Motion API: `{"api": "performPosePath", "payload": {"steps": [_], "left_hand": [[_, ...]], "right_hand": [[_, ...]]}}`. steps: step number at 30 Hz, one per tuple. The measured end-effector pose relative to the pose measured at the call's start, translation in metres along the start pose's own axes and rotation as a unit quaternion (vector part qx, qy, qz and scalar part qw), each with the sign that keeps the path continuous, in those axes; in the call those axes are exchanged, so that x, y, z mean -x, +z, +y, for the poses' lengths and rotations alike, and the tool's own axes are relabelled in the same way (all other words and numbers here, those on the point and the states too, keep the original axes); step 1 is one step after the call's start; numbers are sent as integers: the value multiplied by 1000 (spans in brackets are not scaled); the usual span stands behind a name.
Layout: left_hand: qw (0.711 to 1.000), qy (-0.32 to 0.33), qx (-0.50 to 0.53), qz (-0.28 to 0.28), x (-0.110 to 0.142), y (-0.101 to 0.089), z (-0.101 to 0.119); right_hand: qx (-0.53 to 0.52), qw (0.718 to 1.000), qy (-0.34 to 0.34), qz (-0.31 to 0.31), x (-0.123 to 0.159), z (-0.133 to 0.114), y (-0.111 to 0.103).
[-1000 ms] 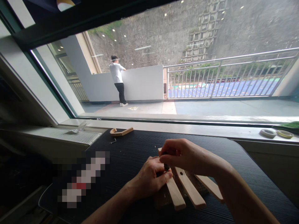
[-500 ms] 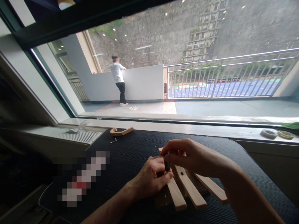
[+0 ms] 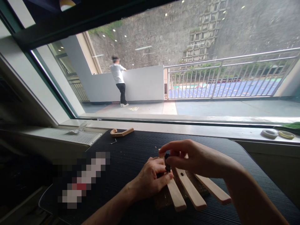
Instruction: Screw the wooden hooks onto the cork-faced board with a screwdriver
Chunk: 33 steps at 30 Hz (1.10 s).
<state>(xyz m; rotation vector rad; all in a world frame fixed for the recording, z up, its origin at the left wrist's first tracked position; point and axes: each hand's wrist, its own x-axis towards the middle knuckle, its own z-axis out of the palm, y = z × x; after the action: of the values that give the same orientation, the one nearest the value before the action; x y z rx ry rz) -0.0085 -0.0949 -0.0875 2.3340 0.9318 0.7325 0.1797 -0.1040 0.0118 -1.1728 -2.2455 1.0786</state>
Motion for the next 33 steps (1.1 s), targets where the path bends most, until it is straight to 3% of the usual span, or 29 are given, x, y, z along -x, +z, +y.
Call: {"api": "performPosePath", "payload": {"steps": [20,33], "left_hand": [[1000,-9,-9,-10,1,-1,3],[1000,-10,5,-9,1,-2,3]], "right_hand": [[4,1000,15,20,-4,-1,5],[-32,999,-15,-5,-2,0,2]]}}
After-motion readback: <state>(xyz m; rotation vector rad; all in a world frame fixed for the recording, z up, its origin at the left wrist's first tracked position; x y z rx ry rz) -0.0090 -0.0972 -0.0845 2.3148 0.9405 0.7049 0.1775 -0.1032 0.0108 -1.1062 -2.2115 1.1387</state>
